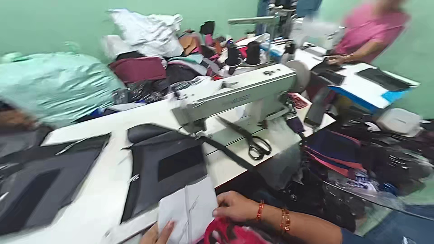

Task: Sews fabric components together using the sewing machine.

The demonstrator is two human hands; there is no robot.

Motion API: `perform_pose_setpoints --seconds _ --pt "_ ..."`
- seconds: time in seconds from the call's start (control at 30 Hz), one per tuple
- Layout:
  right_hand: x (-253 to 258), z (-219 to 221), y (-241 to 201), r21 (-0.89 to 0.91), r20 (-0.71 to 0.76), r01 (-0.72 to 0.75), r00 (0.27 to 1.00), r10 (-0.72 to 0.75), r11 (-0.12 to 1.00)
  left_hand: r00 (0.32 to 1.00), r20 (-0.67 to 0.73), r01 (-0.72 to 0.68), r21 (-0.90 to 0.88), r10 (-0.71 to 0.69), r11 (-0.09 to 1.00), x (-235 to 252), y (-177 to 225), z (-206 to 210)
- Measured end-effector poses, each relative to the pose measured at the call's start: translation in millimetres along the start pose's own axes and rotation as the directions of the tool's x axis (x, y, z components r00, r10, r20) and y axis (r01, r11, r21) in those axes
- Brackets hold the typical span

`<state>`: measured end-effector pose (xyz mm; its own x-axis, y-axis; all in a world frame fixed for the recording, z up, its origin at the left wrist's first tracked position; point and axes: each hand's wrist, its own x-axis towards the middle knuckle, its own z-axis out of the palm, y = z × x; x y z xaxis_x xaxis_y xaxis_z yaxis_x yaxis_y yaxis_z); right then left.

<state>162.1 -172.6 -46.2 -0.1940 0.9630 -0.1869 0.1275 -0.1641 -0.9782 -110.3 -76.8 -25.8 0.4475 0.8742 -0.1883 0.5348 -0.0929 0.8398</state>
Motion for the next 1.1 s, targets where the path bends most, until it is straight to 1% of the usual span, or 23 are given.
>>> perform_pose_setpoints --seconds 0.13,0.2,0.23,0.3,0.33,0.37,0.4,0.43,0.47,0.5,0.53,0.57,0.6,0.63,0.67,0.7,0.73,0.77,0.8,0.87,0.97,1.03,1.1 --pt "2.5 1.4 10.2 -0.118 -0.03 -0.117 0.993 0.114 0.986 0.992 -0.067 0.11 0.124 -0.102 0.986 -1.4 -19.2 17.1" --pt "4.9 3.4 21.1 -0.211 -0.087 -0.162 0.985 0.147 0.964 0.979 -0.051 0.206 0.284 -0.2 0.937 1.6 -10.2 19.1" --pt "6.7 4.2 25.4 -0.246 -0.103 -0.183 0.981 0.162 0.952 0.954 0.0 0.272 0.414 -0.299 0.869 3.4 3.1 14.9" --pt "9.2 4.6 26.7 -0.317 -0.108 -0.216 0.976 0.192 0.923 0.851 0.063 0.356 0.662 -0.522 0.66 9.2 34.8 3.5" --pt "10.2 4.3 25.5 -0.357 -0.109 -0.222 0.975 0.196 0.907 0.808 0.056 0.368 0.729 -0.587 0.576 12.6 49.8 -2.8" --pt "10.6 3.8 24.1 -0.39 -0.102 -0.234 0.972 0.21 0.891 0.796 0.04 0.368 0.761 -0.604 0.534 15.3 64.5 -8.7" --pt "11.2 2.9 22.3 -0.411 -0.086 -0.242 0.97 0.226 0.879 0.824 0.017 0.349 0.772 -0.566 0.531 17.9 78.4 -13.0" --pt "12.2 1.5 20.4 -0.42 -0.071 -0.243 0.969 0.235 0.874 0.888 0.002 0.295 0.765 -0.46 0.573 20.6 89.0 -14.4" --pt "12.8 0.0 18.6 -0.424 -0.052 -0.243 0.968 0.244 0.872 0.963 0.002 0.179 0.742 -0.269 0.646 24.6 92.6 -12.0" --pt "12.5 -1.2 15.9 -0.436 -0.036 -0.241 0.967 0.251 0.867 1.0 0.013 -0.006 0.7 -0.005 0.714 33.1 87.3 -5.7" --pt "11.6 -3.0 10.5 -0.461 -0.021 -0.24 0.965 0.26 0.855 0.973 0.042 -0.201 0.646 0.228 0.736 48.2 78.6 2.6" --pt "9.7 -4.6 3.8 -0.504 -0.015 -0.23 0.966 0.257 0.833 0.932 0.105 -0.336 0.607 0.346 0.72 66.0 72.5 11.1" --pt "6.3 -5.9 -1.0 -0.561 -0.028 -0.194 0.976 0.216 0.805 0.91 0.185 -0.404 0.591 0.371 0.698 82.9 70.5 19.2" --pt "1.8 -6.5 -1.3 -0.616 -0.071 -0.134 0.991 0.115 0.776 0.903 0.254 -0.428 0.598 0.346 0.678 98.1 70.4 26.4" --pt "-3.2 -6.1 2.1 -0.673 -0.133 -0.065 0.99 -0.035 0.737 0.903 0.307 -0.43 0.619 0.302 0.658 110.7 70.6 33.3" --pt "-6.7 -6.1 7.3 -0.731 -0.19 0.001 0.96 -0.206 0.682 0.904 0.336 -0.425 0.638 0.265 0.641 120.0 69.9 39.6" --pt "-7.4 -7.9 12.7 -0.794 -0.224 0.05 0.903 -0.367 0.606 0.907 0.358 -0.413 0.658 0.221 0.63 126.7 70.3 44.0" --pt "-6.7 -11.3 16.2 -0.847 -0.225 0.076 0.845 -0.484 0.526 0.908 0.378 -0.403 0.672 0.18 0.622 131.2 71.3 46.6" --pt "-5.1 -14.9 18.3 -0.883 -0.204 0.089 0.811 -0.548 0.46 0.905 0.401 -0.399 0.683 0.143 0.612 133.8 73.0 47.6" --pt "-2.4 -18.1 19.3 -0.914 -0.158 0.094 0.813 -0.56 0.395 0.898 0.426 -0.405 0.707 0.108 0.579 134.2 77.7 48.6" --pt "9.9 -14.6 28.2 -0.943 -0.106 0.104 0.806 -0.582 0.317 0.89 0.44 -0.432 0.737 0.116 0.52 129.8 82.7 54.2" --pt "19.9 -11.3 32.9 -0.947 -0.089 0.123 0.785 -0.613 0.296 0.877 0.464 -0.464 0.743 0.129 0.483 125.0 84.7 58.9" --pt "28.5 -10.4 33.2 -0.94 -0.089 0.143 0.772 -0.629 0.309 0.858 0.503 -0.489 0.739 0.103 0.463 122.7 85.7 58.7"
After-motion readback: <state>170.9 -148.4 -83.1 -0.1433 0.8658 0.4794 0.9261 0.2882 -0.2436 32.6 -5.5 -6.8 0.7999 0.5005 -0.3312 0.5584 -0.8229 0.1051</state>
